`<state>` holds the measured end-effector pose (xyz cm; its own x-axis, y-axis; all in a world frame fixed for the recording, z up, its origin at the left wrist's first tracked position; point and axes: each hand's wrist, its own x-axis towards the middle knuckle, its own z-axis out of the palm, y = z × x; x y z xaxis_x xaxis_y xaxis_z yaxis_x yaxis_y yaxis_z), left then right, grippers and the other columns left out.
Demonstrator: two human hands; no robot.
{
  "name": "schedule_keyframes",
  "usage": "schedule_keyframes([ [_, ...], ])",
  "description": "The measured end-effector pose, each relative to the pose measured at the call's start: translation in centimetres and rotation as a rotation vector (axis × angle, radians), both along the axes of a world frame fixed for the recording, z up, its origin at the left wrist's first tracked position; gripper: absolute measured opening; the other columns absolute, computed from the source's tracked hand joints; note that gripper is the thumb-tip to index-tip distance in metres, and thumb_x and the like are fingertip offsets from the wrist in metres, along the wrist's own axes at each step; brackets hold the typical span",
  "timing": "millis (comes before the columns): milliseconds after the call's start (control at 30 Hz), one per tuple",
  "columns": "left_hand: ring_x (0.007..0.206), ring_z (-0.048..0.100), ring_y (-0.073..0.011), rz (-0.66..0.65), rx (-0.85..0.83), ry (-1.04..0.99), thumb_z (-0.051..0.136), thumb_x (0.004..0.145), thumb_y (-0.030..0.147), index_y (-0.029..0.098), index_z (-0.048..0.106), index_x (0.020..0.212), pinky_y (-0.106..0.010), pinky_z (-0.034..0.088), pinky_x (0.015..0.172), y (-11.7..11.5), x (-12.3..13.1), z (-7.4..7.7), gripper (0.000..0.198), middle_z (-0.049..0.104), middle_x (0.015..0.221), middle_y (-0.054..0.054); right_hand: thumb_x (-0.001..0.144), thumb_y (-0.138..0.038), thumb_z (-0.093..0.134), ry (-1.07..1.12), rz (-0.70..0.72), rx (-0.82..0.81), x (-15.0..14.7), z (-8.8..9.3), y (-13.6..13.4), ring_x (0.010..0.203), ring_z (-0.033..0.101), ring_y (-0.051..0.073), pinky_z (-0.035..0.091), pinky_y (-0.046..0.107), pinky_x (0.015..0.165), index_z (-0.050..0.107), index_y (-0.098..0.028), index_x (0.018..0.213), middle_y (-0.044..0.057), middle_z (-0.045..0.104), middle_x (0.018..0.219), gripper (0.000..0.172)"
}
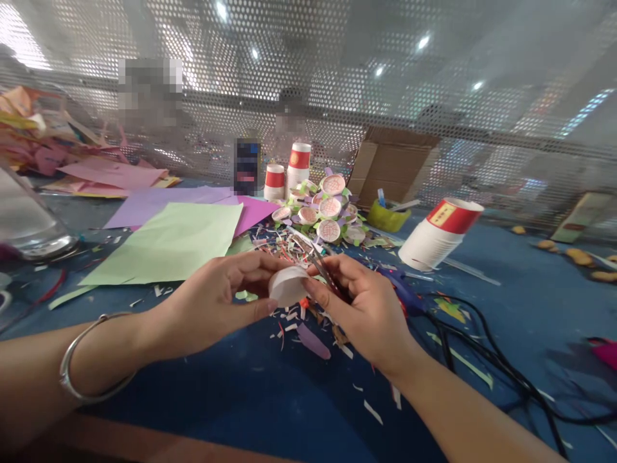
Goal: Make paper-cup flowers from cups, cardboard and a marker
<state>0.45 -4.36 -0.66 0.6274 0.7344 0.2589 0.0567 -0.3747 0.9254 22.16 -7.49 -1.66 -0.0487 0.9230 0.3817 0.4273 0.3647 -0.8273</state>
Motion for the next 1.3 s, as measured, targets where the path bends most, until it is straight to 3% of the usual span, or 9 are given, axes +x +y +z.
schedule_keyframes([
  [167, 0.088, 0.07, -0.0164, -0.032, 0.053, 0.014, 0.068, 0.088, 0.024, 0.015, 0.067, 0.113, -0.027, 0.055, 0.078, 0.4, -0.3, 0.3, 0.026, 0.074, 0.099, -0.006, 0.085, -0.044, 0.076, -0.003, 0.042, 0.021, -0.1, 0.5, -0.4, 0.058, 0.065, 0.013, 0.051, 0.021, 0.049, 0.069, -0.02, 0.094, 0.001, 0.071, 0.072, 0.027],
  [367, 0.095, 0.07, -0.0174, -0.145, 0.035, 0.016, 0.072, 0.084, 0.013, 0.017, 0.059, 0.11, -0.03, 0.057, 0.086, 0.6, -0.6, -0.1, 0.029, 0.07, 0.101, -0.005, 0.088, -0.039, 0.072, -0.058, 0.046, 0.016, 0.3, 0.8, -0.8, 0.039, 0.048, 0.008, 0.036, 0.019, 0.035, 0.069, -0.021, 0.093, -0.005, 0.059, 0.057, 0.018],
  [500, 0.099, 0.067, -0.017, -0.246, -0.062, -0.016, 0.075, 0.082, 0.013, 0.018, 0.053, 0.114, -0.031, 0.058, 0.087, 0.3, -0.7, 0.1, 0.039, 0.065, 0.108, -0.007, 0.087, -0.039, 0.072, -0.084, 0.1, 0.02, 0.2, 1.2, -0.8, 0.049, 0.055, 0.01, 0.043, 0.02, 0.042, 0.071, -0.021, 0.091, -0.001, 0.065, 0.066, 0.019],
  [633, 0.093, 0.064, -0.0161, -0.284, -0.113, -0.006, 0.078, 0.08, 0.018, 0.018, 0.049, 0.107, -0.032, 0.058, 0.083, 0.2, -0.7, 0.1, 0.04, 0.062, 0.103, -0.005, 0.087, -0.039, 0.072, -0.089, 0.155, 0.007, 0.0, 1.5, -0.7, 0.059, 0.062, 0.013, 0.048, 0.02, 0.049, 0.07, -0.021, 0.089, 0.001, 0.069, 0.073, 0.018],
  [733, 0.097, 0.064, -0.0183, -0.238, -0.092, 0.002, 0.081, 0.078, 0.02, 0.019, 0.048, 0.106, -0.032, 0.058, 0.082, 0.5, -0.6, -0.1, 0.044, 0.061, 0.103, -0.005, 0.086, -0.043, 0.073, -0.057, 0.152, -0.037, -0.1, 1.5, -0.8, 0.067, 0.067, 0.015, 0.053, 0.022, 0.056, 0.069, -0.021, 0.093, 0.003, 0.073, 0.079, 0.023],
  [800, 0.101, 0.064, -0.0199, -0.162, -0.046, -0.006, 0.081, 0.077, 0.019, 0.019, 0.048, 0.108, -0.031, 0.058, 0.081, 0.9, -0.5, -0.4, 0.046, 0.062, 0.108, -0.006, 0.086, -0.049, 0.073, -0.014, 0.143, -0.096, -0.1, 1.4, -0.9, 0.065, 0.067, 0.015, 0.053, 0.023, 0.054, 0.068, -0.021, 0.1, 0.004, 0.074, 0.081, 0.032],
  [933, 0.104, 0.064, -0.019, -0.004, 0.139, 0.015, 0.078, 0.076, 0.012, 0.019, 0.05, 0.122, -0.028, 0.059, 0.081, 1.8, -0.6, -0.8, 0.053, 0.06, 0.122, -0.009, 0.09, -0.057, 0.065, 0.027, 0.144, -0.2, 0.1, 1.3, -1.0, 0.041, 0.045, 0.007, 0.036, 0.019, 0.036, 0.064, -0.019, 0.109, -0.002, 0.062, 0.064, 0.043],
  [1100, 0.109, 0.061, -0.0204, 0.076, 0.361, 0.093, 0.075, 0.078, 0.013, 0.018, 0.058, 0.124, -0.028, 0.059, 0.086, 2.2, -0.7, -0.8, 0.05, 0.058, 0.124, -0.009, 0.095, -0.052, 0.061, -0.017, 0.215, -0.204, 0.0, 1.1, -1.0, 0.046, 0.038, 0.007, 0.031, 0.02, 0.04, 0.066, -0.021, 0.108, -0.006, 0.052, 0.063, 0.035],
  [1300, 0.113, 0.061, -0.0219, 0.112, 0.478, 0.12, 0.072, 0.078, 0.009, 0.017, 0.058, 0.123, -0.03, 0.057, 0.089, 2.1, -0.7, -0.7, 0.048, 0.061, 0.122, -0.01, 0.097, -0.054, 0.059, 0.081, 0.282, -0.353, 0.2, 0.5, -1.1, 0.045, 0.025, 0.007, 0.021, 0.023, 0.04, 0.062, -0.023, 0.115, -0.009, 0.034, 0.06, 0.037],
])
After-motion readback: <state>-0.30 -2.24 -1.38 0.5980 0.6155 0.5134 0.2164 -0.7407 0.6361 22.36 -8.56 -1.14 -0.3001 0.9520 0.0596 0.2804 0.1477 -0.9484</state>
